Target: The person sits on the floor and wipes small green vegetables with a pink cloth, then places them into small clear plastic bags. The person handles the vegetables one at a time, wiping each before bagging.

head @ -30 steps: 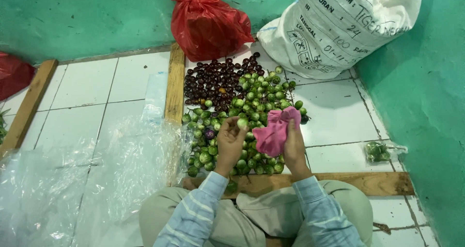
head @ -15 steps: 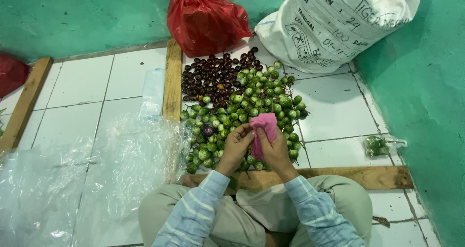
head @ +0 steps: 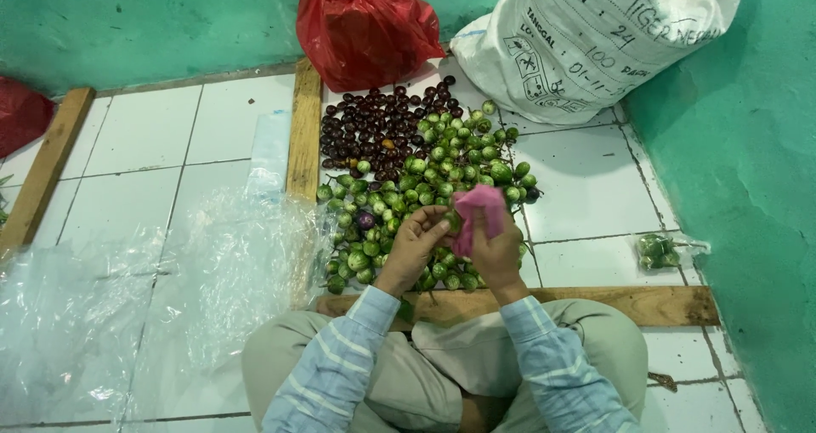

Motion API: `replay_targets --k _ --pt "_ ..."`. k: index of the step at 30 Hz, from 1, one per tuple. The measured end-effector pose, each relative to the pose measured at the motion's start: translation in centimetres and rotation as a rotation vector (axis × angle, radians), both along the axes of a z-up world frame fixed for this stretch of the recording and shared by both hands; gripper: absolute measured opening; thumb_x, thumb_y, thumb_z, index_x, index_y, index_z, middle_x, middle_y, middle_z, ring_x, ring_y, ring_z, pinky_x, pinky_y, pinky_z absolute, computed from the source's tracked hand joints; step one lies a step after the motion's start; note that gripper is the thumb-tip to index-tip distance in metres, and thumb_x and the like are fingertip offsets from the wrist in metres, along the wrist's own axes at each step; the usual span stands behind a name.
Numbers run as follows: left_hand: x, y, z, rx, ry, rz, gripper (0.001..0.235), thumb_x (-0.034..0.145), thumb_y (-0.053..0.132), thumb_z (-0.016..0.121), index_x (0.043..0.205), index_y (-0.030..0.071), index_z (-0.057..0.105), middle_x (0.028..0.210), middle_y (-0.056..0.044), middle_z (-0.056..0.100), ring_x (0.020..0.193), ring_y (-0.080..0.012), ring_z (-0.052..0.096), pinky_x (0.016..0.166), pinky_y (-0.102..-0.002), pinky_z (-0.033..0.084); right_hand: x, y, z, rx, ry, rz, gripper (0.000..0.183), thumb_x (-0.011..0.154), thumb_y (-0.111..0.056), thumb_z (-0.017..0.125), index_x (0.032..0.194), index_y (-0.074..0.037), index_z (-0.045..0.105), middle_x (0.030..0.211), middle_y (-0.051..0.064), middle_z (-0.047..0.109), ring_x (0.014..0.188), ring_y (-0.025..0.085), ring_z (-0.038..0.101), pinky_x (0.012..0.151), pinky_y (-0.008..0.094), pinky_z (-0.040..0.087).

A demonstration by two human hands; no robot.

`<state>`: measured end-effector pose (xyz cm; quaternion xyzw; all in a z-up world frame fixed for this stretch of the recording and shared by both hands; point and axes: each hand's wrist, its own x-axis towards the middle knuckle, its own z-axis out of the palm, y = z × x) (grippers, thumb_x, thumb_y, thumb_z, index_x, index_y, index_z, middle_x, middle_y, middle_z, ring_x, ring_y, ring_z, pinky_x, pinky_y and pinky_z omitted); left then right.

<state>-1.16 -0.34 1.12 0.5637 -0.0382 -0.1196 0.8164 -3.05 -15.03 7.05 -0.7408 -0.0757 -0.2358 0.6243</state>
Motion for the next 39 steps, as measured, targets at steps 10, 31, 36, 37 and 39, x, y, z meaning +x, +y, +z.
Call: replay_targets --k 10,31,36,37,39 --pt "0.8 0.4 -6.1 -0.268 0.223 0.028 0.025 0.105 0.008 0.061 0.127 -0.003 0.064 0.107 -0.017 0.073 0.095 -0.0218 0.073 0.088 -0.035 0.06 -0.1 0.7 -4.8 -0.201 0.141 0.197 0.047 0.107 -0.052 0.036 0.1 -0.016 0.066 0.083 0.004 0.064 0.086 0.024 0.064 0.092 0.042 0.049" --pt "0.3 0.6 -3.9 -0.329 0.258 0.063 0.032 0.101 -0.001 0.063 0.133 -0.007 0.063 0.113 -0.019 0.073 0.099 -0.0244 0.074 0.087 -0.035 0.061 -1.4 2.1 -2.3 -0.03 0.179 0.104 0.026 0.1 -0.028 0.068 0.102 -0.002 0.069 0.093 0.019 0.066 0.09 0.034 0.069 0.084 0.047 0.052" --pt "-0.2 0.4 -2.7 -0.351 0.258 0.075 0.034 0.098 -0.002 0.068 0.13 -0.003 0.059 0.104 -0.013 0.072 0.093 -0.0219 0.075 0.081 -0.031 0.064 -1.2 2.1 -1.7 -0.081 0.084 0.049 0.025 0.104 -0.024 0.061 0.098 -0.003 0.073 0.089 0.015 0.064 0.087 0.032 0.068 0.081 0.044 0.052" --pt "0.0 0.5 -3.1 -0.349 0.259 0.072 0.034 0.098 -0.002 0.068 0.13 -0.003 0.059 0.104 -0.013 0.072 0.093 -0.0219 0.075 0.081 -0.031 0.064 -1.3 2.0 -1.2 -0.079 0.084 0.046 0.025 0.104 -0.024 0.061 0.098 -0.003 0.073 0.089 0.015 0.064 0.087 0.032 0.068 0.081 0.044 0.052" --pt "0.5 0.6 -4.0 -0.464 0.322 0.034 0.021 0.103 0.003 0.061 0.123 0.001 0.06 0.11 -0.018 0.073 0.099 -0.0266 0.074 0.088 -0.038 0.063 -1.3 1.8 0.0 0.15 0.094 0.088 0.023 0.108 -0.015 0.051 0.102 -0.002 0.07 0.098 0.016 0.073 0.099 0.033 0.072 0.092 0.047 0.052"
